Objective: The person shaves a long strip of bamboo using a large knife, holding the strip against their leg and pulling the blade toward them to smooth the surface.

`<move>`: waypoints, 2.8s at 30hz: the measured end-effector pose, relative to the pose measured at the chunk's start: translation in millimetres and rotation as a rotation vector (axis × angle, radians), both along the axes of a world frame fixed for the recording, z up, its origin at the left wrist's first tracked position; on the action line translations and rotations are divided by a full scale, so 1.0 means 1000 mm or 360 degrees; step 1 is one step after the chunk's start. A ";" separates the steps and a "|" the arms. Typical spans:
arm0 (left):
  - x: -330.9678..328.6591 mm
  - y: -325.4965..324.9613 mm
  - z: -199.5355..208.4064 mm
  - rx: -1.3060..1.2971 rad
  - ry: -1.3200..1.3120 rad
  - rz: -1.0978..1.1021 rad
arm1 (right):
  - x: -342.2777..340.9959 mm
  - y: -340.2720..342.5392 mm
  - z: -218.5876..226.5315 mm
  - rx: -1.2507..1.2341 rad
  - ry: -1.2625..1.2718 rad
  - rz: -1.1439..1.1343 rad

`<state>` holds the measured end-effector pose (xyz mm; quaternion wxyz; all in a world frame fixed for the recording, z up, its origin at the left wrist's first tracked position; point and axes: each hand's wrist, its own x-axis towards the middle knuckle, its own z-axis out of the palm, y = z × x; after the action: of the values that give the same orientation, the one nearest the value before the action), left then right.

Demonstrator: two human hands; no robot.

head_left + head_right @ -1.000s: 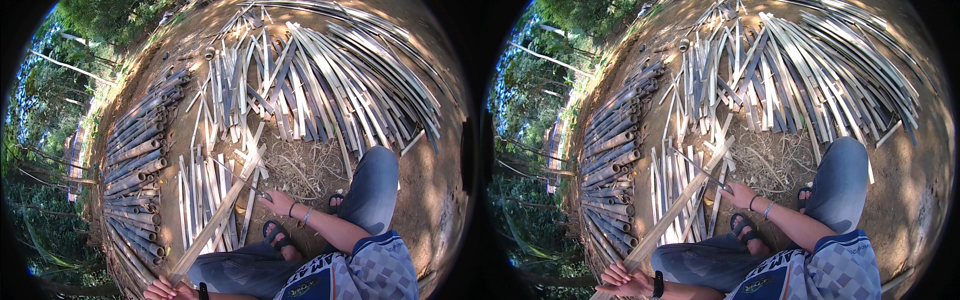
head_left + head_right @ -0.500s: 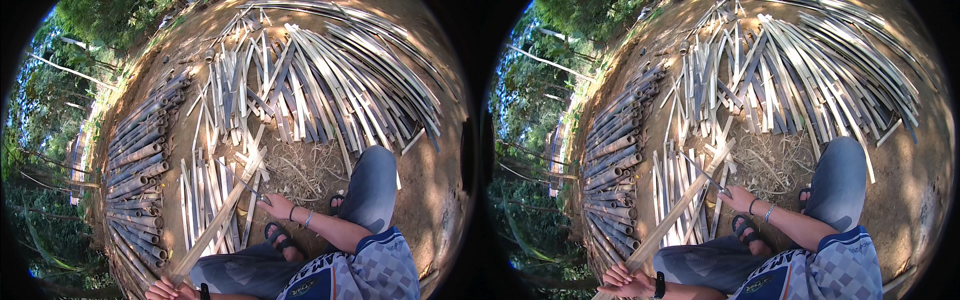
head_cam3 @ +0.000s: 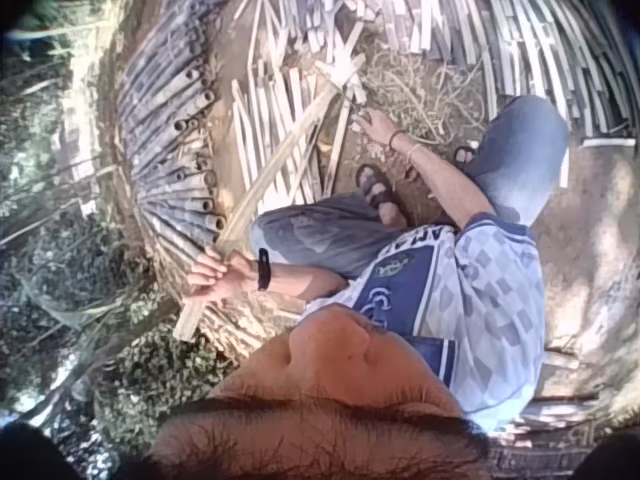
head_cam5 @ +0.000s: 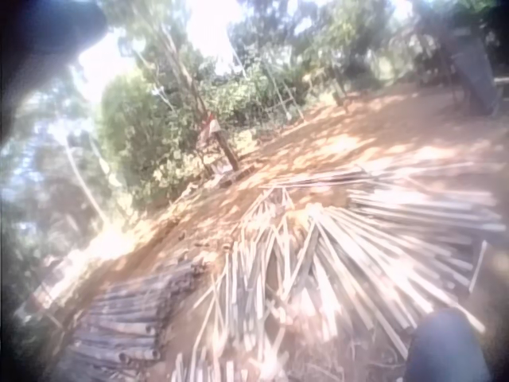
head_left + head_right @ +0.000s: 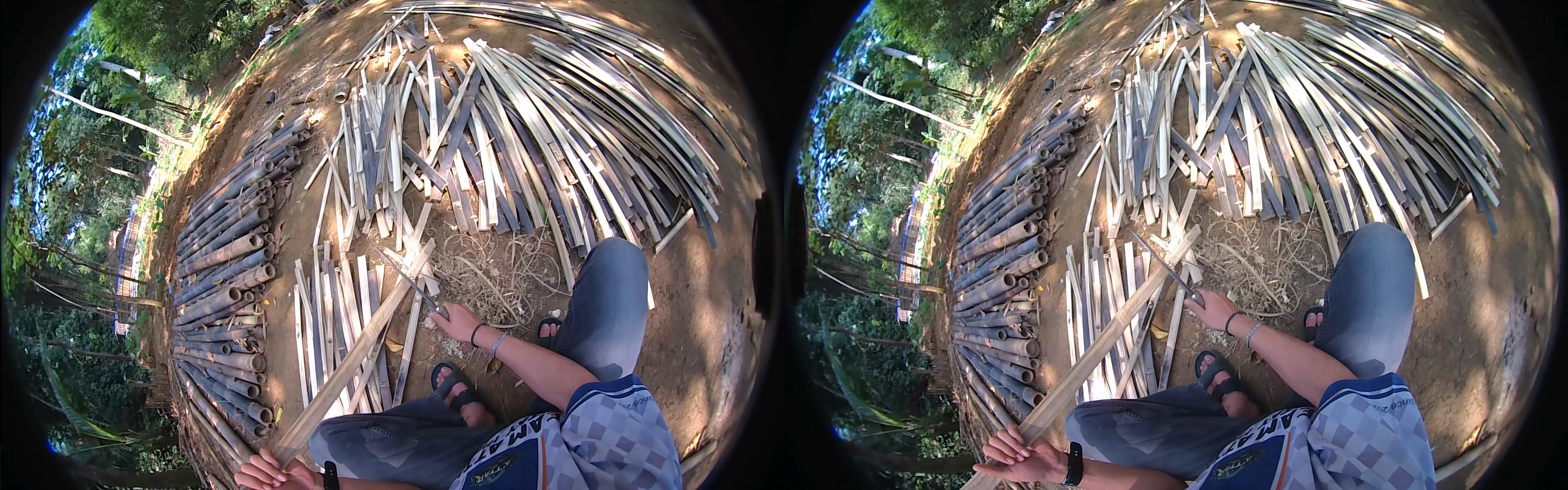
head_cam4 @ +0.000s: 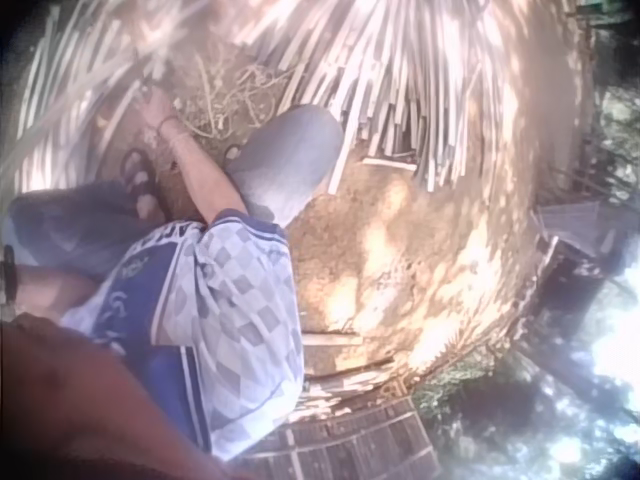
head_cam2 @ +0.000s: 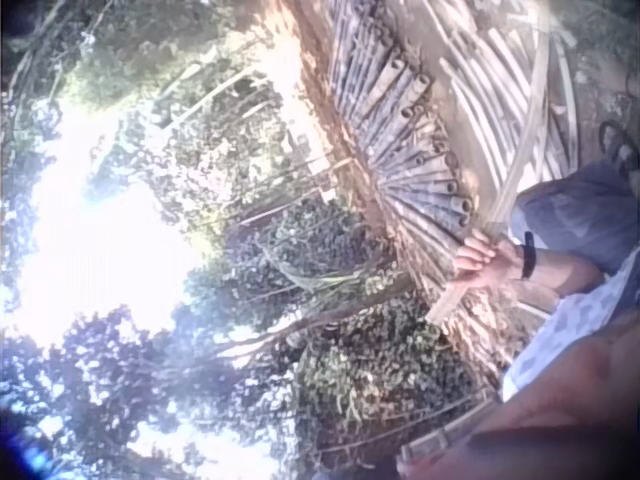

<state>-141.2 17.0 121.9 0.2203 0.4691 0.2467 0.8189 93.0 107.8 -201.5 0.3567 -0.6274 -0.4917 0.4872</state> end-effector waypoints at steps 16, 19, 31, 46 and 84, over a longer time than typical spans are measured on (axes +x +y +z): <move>0.003 -0.005 0.001 0.0030 -0.0321 -0.0055 | -0.005 -0.004 0.004 0.0028 -0.0019 0.0176; -0.004 0.003 -0.002 0.0001 -0.0044 -0.0069 | 0.004 0.008 -0.021 -0.0167 -0.0037 -0.0055; -0.018 -0.013 -0.016 0.0199 0.0181 -0.0545 | -0.005 -0.034 0.124 0.0339 -0.0038 0.0641; -0.011 -0.008 -0.010 0.0399 0.0353 -0.1178 | 0.022 -0.035 0.055 0.0018 0.0099 0.0311; 0.005 -0.026 -0.024 0.0340 -0.0178 -0.0402 | -0.009 -0.036 0.040 0.0227 -0.0087 0.0264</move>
<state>-135.9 -8.9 97.9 0.2838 0.4708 0.0847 0.8310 84.3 72.0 -162.0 0.3454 -0.5706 -0.5849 0.4615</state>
